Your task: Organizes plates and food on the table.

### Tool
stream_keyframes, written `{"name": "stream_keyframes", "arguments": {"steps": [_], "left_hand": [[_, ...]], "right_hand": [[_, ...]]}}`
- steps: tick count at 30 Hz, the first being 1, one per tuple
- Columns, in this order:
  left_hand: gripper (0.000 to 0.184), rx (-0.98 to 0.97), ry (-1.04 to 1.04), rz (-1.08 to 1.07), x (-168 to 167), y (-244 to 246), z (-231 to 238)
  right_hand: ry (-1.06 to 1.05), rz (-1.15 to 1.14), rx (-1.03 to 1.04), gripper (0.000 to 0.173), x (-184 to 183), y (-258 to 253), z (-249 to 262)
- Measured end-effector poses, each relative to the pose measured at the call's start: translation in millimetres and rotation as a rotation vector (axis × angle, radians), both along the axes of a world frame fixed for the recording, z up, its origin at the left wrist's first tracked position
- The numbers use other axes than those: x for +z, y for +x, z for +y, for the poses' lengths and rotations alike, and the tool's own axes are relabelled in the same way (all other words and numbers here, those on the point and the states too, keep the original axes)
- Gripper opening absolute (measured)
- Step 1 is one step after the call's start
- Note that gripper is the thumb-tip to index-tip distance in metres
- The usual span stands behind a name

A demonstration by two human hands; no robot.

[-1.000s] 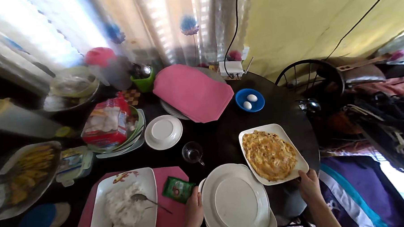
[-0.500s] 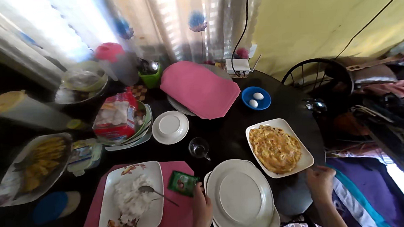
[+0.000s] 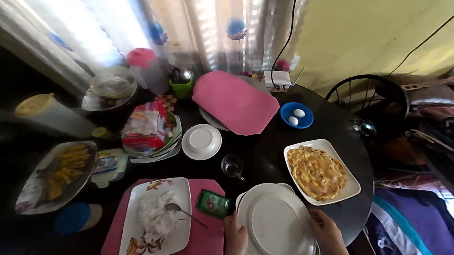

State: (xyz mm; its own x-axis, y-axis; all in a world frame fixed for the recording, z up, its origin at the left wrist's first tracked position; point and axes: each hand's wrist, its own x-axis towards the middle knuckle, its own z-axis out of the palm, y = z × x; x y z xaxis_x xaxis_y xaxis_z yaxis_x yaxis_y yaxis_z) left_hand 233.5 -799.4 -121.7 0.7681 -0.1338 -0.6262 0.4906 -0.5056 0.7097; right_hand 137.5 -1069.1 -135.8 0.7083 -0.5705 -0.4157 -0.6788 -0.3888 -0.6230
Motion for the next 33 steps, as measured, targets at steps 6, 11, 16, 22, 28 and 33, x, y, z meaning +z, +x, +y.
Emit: {"name": "stream_keyframes", "arguments": {"steps": [6, 11, 16, 22, 28, 33], "left_hand": [[0.063, 0.109, -0.167, 0.097, 20.9, -4.0, 12.4], [0.052, 0.21, -0.405, 0.283, 57.2, -0.5, 7.1], [0.057, 0.286, -0.683, 0.273, 85.0, 24.2, -21.9], [0.061, 0.31, -1.071, 0.119, 94.2, 95.8, -41.8], [0.049, 0.164, -0.922, -0.027, 105.6, 167.7, -32.9], [0.052, 0.098, -0.678, -0.117, 99.5, 146.2, 39.0]], "right_hand": [[0.3, -0.115, -0.097, 0.029, 43.1, -4.8, -3.5], [0.411, -0.312, -0.046, 0.019, 136.5, -2.2, -6.8], [0.013, -0.557, 0.459, 0.02, 235.1, 8.2, 2.3], [-0.516, -0.665, 0.944, 0.007, 272.5, 45.3, 37.5], [-1.013, -0.956, 0.948, 0.009, 226.1, 122.8, 44.8], [-1.1, -0.943, 1.023, 0.015, 167.6, 227.4, 31.4]]}}
